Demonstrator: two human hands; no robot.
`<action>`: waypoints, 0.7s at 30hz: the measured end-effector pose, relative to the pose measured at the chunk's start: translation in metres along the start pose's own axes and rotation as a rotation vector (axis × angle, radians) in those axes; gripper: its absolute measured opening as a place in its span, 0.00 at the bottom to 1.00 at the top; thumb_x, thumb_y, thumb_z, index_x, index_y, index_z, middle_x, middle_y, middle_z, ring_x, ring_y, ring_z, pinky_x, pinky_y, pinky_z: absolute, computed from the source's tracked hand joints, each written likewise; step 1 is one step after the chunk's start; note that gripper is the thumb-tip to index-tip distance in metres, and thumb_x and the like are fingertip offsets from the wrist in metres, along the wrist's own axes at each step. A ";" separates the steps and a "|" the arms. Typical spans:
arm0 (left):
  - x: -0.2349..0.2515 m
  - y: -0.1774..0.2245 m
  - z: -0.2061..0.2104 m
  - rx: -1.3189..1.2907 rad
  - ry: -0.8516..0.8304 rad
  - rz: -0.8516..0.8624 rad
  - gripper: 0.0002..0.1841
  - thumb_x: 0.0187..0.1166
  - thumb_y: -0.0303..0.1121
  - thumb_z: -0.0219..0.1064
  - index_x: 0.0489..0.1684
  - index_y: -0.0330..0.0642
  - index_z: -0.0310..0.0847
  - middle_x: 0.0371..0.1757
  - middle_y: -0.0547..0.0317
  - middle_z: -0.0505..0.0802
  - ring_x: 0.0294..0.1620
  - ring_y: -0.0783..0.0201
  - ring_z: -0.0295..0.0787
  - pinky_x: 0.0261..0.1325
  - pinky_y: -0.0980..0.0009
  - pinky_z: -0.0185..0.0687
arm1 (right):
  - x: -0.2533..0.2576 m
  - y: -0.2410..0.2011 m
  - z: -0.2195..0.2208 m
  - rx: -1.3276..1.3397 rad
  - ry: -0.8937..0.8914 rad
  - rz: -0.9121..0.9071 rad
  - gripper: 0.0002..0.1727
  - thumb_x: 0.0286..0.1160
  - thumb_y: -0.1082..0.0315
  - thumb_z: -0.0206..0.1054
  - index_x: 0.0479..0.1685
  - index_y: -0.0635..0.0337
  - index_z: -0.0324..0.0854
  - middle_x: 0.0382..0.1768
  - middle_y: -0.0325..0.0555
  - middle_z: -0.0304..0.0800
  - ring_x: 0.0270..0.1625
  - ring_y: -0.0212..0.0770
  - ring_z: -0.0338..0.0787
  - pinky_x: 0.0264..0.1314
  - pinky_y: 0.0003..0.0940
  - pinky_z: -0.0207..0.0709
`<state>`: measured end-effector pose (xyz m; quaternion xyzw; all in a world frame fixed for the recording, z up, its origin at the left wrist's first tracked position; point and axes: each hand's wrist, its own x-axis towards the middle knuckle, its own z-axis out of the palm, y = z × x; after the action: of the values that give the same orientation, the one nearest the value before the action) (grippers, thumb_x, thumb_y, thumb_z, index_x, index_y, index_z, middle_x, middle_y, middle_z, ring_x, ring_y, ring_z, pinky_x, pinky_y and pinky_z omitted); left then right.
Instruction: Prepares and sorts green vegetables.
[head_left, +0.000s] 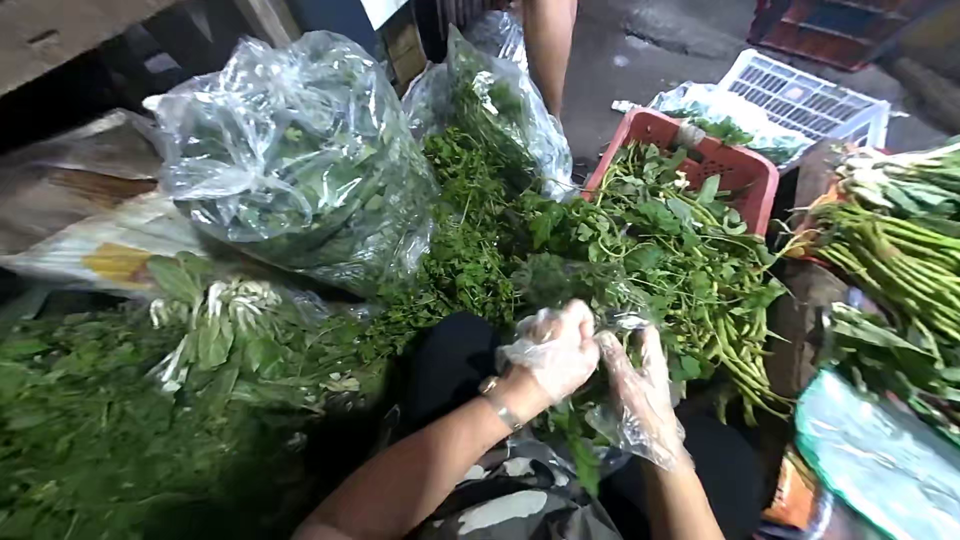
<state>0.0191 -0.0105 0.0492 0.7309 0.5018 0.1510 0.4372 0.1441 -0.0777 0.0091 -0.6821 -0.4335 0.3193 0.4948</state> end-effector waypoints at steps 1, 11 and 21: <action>0.007 0.004 -0.002 0.020 -0.016 -0.046 0.14 0.85 0.36 0.58 0.60 0.40 0.83 0.49 0.44 0.93 0.57 0.47 0.89 0.62 0.47 0.80 | -0.002 -0.002 -0.001 -0.084 -0.020 -0.032 0.37 0.81 0.60 0.63 0.83 0.78 0.59 0.82 0.70 0.67 0.85 0.40 0.68 0.86 0.27 0.59; -0.040 -0.005 0.073 -0.026 0.425 0.721 0.04 0.68 0.34 0.74 0.30 0.45 0.93 0.25 0.56 0.94 0.28 0.59 0.91 0.37 0.65 0.86 | 0.028 0.003 -0.021 -0.152 -0.012 -0.185 0.43 0.85 0.58 0.58 0.92 0.72 0.43 0.88 0.64 0.60 0.87 0.35 0.67 0.88 0.28 0.61; -0.042 -0.020 0.060 0.093 0.166 0.921 0.13 0.76 0.36 0.68 0.20 0.42 0.85 0.21 0.55 0.89 0.27 0.56 0.89 0.37 0.59 0.82 | 0.055 -0.007 -0.024 0.094 0.242 0.290 0.29 0.96 0.56 0.44 0.87 0.63 0.59 0.79 0.54 0.73 0.74 0.32 0.76 0.77 0.31 0.68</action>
<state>0.0280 -0.0741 0.0083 0.8817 0.1648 0.3646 0.2501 0.1862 -0.0368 0.0231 -0.7468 -0.2527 0.3229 0.5235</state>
